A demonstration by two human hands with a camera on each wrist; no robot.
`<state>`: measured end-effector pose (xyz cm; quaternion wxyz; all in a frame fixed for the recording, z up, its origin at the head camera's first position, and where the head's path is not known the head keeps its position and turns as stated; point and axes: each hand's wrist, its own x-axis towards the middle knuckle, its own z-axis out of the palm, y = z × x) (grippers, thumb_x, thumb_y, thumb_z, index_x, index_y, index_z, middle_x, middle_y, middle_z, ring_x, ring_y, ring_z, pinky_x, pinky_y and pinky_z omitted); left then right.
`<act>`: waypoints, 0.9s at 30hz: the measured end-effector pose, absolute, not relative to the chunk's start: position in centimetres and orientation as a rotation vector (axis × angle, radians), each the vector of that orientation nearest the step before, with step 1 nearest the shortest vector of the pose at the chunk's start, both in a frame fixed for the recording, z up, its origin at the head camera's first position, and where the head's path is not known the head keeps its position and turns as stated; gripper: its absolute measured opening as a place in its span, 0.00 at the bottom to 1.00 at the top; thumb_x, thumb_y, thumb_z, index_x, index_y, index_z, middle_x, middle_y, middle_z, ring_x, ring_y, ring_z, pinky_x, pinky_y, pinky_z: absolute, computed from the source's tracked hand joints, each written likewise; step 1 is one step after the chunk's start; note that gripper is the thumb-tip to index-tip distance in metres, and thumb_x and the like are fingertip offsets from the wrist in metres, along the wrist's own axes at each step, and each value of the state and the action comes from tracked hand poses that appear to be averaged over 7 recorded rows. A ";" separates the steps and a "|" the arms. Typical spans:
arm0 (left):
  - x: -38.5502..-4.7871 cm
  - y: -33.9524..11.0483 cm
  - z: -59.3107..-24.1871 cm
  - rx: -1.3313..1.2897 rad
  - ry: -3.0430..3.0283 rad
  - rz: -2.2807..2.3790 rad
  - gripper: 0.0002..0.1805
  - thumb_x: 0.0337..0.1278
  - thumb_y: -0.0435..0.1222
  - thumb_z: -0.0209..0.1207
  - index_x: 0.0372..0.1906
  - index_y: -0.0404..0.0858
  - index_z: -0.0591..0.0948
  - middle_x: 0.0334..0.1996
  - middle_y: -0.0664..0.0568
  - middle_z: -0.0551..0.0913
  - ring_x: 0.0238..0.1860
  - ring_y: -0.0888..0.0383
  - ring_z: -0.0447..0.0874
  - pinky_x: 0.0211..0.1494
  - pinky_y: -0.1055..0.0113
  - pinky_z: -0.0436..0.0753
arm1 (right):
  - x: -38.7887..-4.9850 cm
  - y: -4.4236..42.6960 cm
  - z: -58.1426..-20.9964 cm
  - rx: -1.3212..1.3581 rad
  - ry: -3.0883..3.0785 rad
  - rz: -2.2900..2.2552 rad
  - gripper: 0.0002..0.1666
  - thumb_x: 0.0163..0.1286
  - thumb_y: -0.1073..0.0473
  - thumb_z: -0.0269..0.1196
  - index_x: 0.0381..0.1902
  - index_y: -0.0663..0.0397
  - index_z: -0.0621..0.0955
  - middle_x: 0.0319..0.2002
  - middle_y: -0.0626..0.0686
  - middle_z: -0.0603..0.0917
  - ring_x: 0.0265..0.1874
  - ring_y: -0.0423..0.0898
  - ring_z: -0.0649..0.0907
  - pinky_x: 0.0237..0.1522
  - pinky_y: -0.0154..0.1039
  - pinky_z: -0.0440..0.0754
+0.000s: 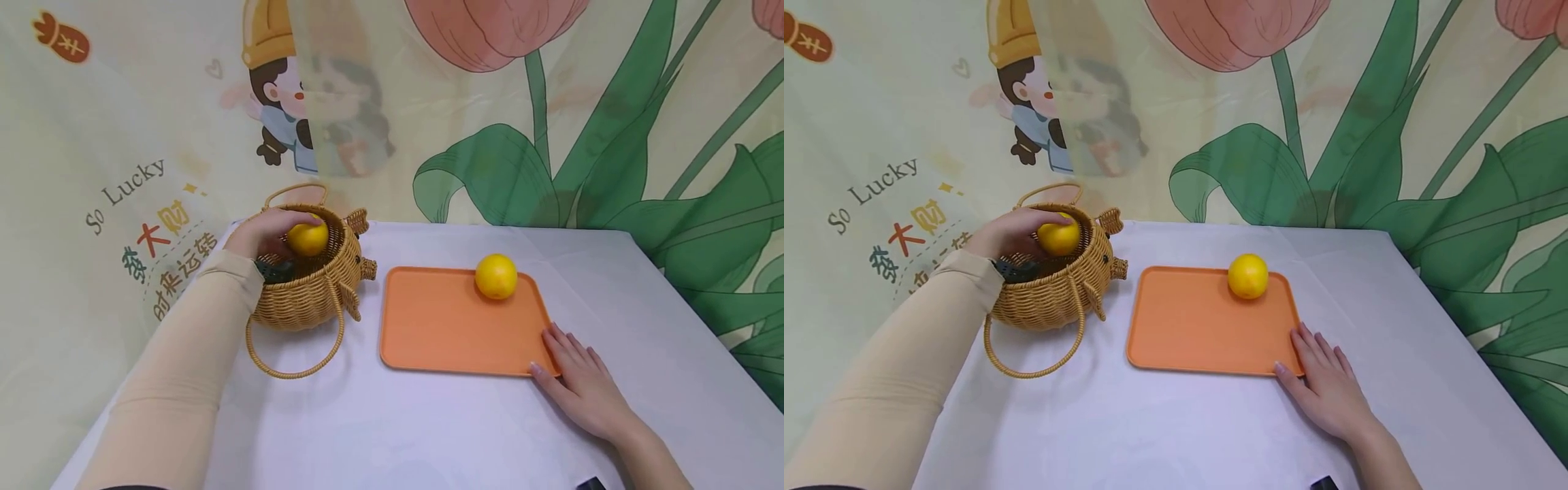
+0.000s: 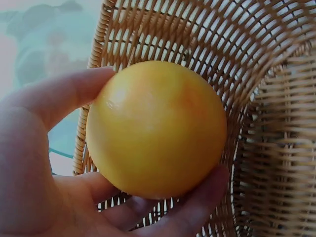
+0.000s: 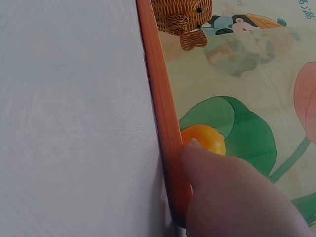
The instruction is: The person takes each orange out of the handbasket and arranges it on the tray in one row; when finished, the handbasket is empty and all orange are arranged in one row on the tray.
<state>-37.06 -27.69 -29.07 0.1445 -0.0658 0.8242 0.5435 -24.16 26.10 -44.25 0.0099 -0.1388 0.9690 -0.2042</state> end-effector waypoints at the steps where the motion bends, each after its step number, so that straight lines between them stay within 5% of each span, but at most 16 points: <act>1: -37.0 -27.8 -29.0 -0.183 2.371 1.570 0.38 0.70 0.50 0.59 0.74 0.33 0.60 0.66 0.39 0.62 0.59 0.42 0.69 0.59 0.43 0.81 | -24.1 26.0 -44.3 -0.435 3.027 -0.638 0.54 0.76 0.29 0.51 0.80 0.66 0.56 0.80 0.67 0.50 0.76 0.71 0.49 0.73 0.67 0.30; 15: -35.6 -26.6 -26.9 -0.159 2.330 1.556 0.34 0.70 0.47 0.60 0.68 0.31 0.64 0.60 0.40 0.65 0.53 0.44 0.74 0.55 0.48 0.84 | -24.1 25.8 -44.4 -0.451 3.027 -0.637 0.54 0.76 0.29 0.50 0.80 0.65 0.56 0.80 0.67 0.51 0.77 0.71 0.49 0.73 0.69 0.32; 27: -34.7 -25.2 -25.3 -0.159 2.406 1.579 0.44 0.68 0.50 0.62 0.81 0.42 0.56 0.68 0.38 0.62 0.52 0.44 0.77 0.54 0.50 0.85 | -24.2 26.0 -44.4 -0.438 3.033 -0.642 0.55 0.75 0.28 0.50 0.79 0.66 0.56 0.79 0.68 0.51 0.76 0.71 0.49 0.73 0.69 0.32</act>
